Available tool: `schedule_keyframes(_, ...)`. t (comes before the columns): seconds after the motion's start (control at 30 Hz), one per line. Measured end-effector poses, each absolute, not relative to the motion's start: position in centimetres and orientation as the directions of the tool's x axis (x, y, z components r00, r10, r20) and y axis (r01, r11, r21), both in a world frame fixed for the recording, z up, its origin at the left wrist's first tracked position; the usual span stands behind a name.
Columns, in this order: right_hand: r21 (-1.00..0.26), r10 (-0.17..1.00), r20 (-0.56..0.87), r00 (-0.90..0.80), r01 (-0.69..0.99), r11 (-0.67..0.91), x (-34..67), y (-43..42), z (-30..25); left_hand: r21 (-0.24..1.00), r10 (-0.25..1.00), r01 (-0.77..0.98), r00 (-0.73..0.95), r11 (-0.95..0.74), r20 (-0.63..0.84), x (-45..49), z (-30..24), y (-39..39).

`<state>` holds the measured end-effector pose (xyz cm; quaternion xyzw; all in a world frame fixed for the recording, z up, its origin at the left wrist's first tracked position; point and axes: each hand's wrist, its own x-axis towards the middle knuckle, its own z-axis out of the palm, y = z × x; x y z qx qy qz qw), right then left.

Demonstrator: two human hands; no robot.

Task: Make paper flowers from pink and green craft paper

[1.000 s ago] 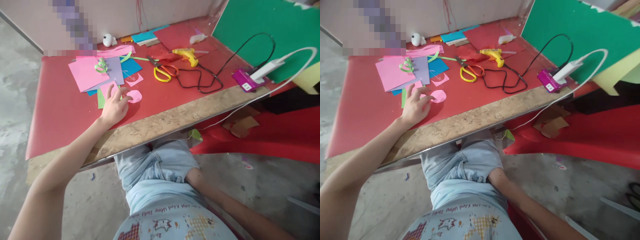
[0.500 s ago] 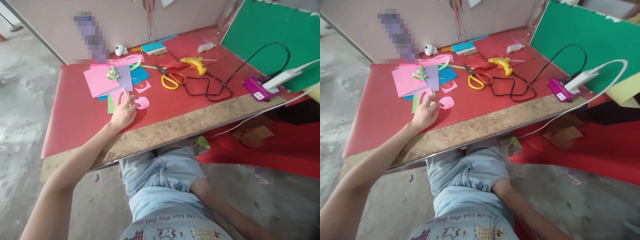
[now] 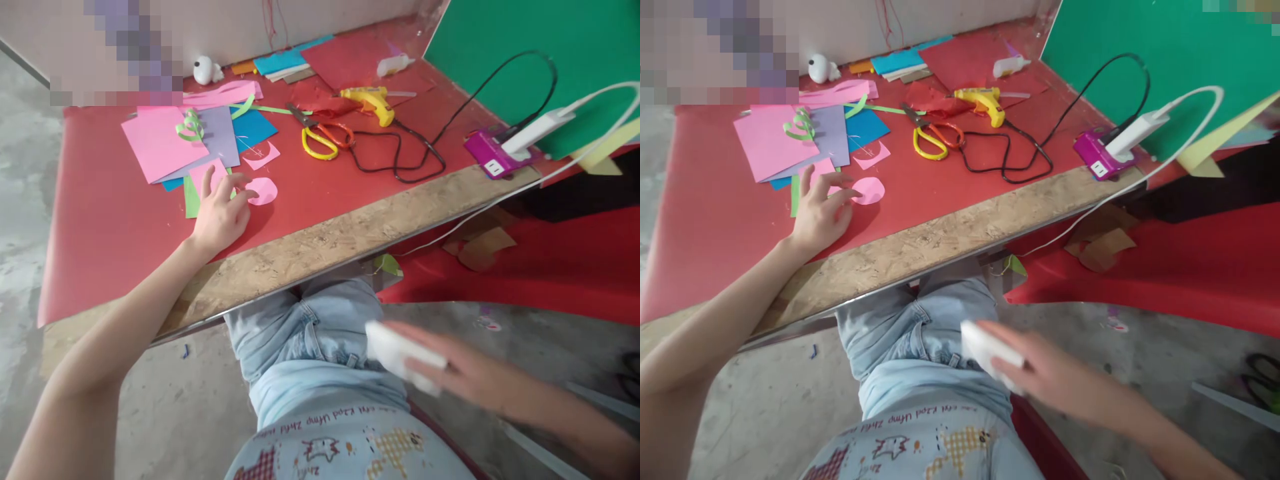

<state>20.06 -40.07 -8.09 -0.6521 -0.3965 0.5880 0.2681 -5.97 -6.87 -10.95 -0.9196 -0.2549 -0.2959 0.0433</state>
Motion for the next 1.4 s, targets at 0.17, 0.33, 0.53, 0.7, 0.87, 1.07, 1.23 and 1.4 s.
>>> schedule_keyframes(0.17,-0.856,0.875,-0.482,0.039,-0.234,-0.461,20.0,-32.9,-6.2,0.305,0.522,0.427,0.628,-0.851,0.578,-5.2,-8.8,-8.7)
schedule_keyframes(0.33,-0.740,0.904,-0.375,-0.205,-0.520,-0.425,17.5,-26.8,-6.0,0.721,0.602,0.085,0.622,-0.688,0.500,-4.6,-5.9,-12.4)
schedule_keyframes(0.53,-0.608,0.883,-0.266,-0.388,-0.643,-0.466,16.2,-23.5,-7.1,0.530,0.320,-0.022,0.776,-0.848,0.544,-4.0,-3.5,-14.4)
schedule_keyframes(0.7,-0.572,0.813,-0.229,-0.535,-0.602,-0.557,15.8,-21.7,-7.6,0.571,0.412,0.077,0.771,-0.817,0.485,-3.2,-2.8,-13.0)
schedule_keyframes(0.87,-0.600,0.788,-0.271,-0.552,-0.544,-0.587,15.4,-20.3,-7.8,0.743,0.557,0.119,0.741,-0.658,0.375,-3.1,-1.9,-11.2)
schedule_keyframes(1.07,-0.623,0.786,-0.324,-0.526,-0.507,-0.596,15.1,-18.8,-7.7,0.668,0.427,0.120,0.847,-0.735,0.317,-3.0,-1.4,-10.9)
schedule_keyframes(1.23,-0.657,0.750,-0.456,-0.479,-0.387,-0.647,15.0,-18.9,-7.6,0.835,0.672,0.229,0.710,-0.500,0.209,-2.6,-2.1,-9.8)
schedule_keyframes(1.4,-0.733,0.830,-0.474,-0.294,-0.390,-0.557,14.7,-18.5,-7.7,0.891,0.733,0.226,0.663,-0.393,0.155,-2.6,-3.2,-8.1)
